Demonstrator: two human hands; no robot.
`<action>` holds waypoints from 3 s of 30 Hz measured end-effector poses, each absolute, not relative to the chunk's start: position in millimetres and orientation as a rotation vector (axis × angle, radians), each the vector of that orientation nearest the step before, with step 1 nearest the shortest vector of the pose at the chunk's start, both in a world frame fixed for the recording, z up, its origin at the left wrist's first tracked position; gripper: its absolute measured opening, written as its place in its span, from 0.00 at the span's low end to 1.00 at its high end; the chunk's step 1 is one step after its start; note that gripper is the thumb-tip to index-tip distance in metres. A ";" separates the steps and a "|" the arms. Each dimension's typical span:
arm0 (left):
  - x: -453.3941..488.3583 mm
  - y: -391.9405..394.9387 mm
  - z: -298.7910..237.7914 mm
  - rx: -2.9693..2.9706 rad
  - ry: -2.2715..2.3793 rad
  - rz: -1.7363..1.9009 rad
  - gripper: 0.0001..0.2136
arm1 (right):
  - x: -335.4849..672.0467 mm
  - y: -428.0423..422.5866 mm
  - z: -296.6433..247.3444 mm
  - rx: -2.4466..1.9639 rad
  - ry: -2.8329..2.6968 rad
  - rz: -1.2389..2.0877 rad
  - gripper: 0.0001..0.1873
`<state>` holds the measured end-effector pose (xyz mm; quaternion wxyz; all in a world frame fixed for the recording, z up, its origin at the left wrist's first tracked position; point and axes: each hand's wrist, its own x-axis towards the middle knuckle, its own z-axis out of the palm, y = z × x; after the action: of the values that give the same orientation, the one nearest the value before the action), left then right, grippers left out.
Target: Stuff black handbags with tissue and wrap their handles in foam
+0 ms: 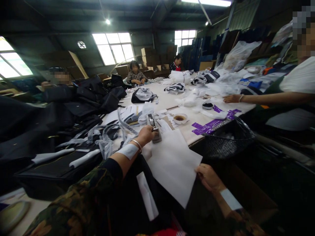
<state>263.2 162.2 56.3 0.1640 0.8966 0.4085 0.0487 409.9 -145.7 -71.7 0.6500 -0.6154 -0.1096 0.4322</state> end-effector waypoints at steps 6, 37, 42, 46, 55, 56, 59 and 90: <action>243.4 151.1 94.7 2.563 1.199 0.166 0.18 | 433.2 -181.1 -57.8 -1.360 -0.134 0.868 0.08; -36.0 -2.5 65.1 0.572 1.012 1.263 0.09 | 201.4 -8.5 81.9 -0.986 -0.892 1.322 0.30; -56.4 -24.1 51.2 1.386 1.338 1.156 0.14 | 179.0 -11.5 73.4 -1.182 -0.849 1.041 0.23; -84.3 -39.4 23.4 1.709 1.662 1.076 0.23 | 198.3 -10.7 61.9 -1.321 -0.917 0.881 0.21; -92.0 -80.0 41.4 1.717 1.180 0.816 0.09 | 202.1 -34.0 33.3 -1.444 -1.076 0.924 0.25; -96.5 -80.9 48.3 1.847 1.037 0.755 0.09 | 204.5 -37.1 34.3 -1.466 -1.129 0.933 0.24; -108.1 -75.1 55.0 2.118 0.899 0.724 0.08 | 212.0 -46.9 41.7 -1.525 -1.396 1.004 0.22; -56.7 -55.8 6.2 1.315 1.752 1.088 0.21 | 234.0 -119.6 14.6 -1.710 -1.295 0.900 0.23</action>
<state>-56.7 -55.8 6.2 0.3407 0.5055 0.6735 0.4181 234.0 -119.6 14.6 0.3966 -0.6748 -0.5111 0.3553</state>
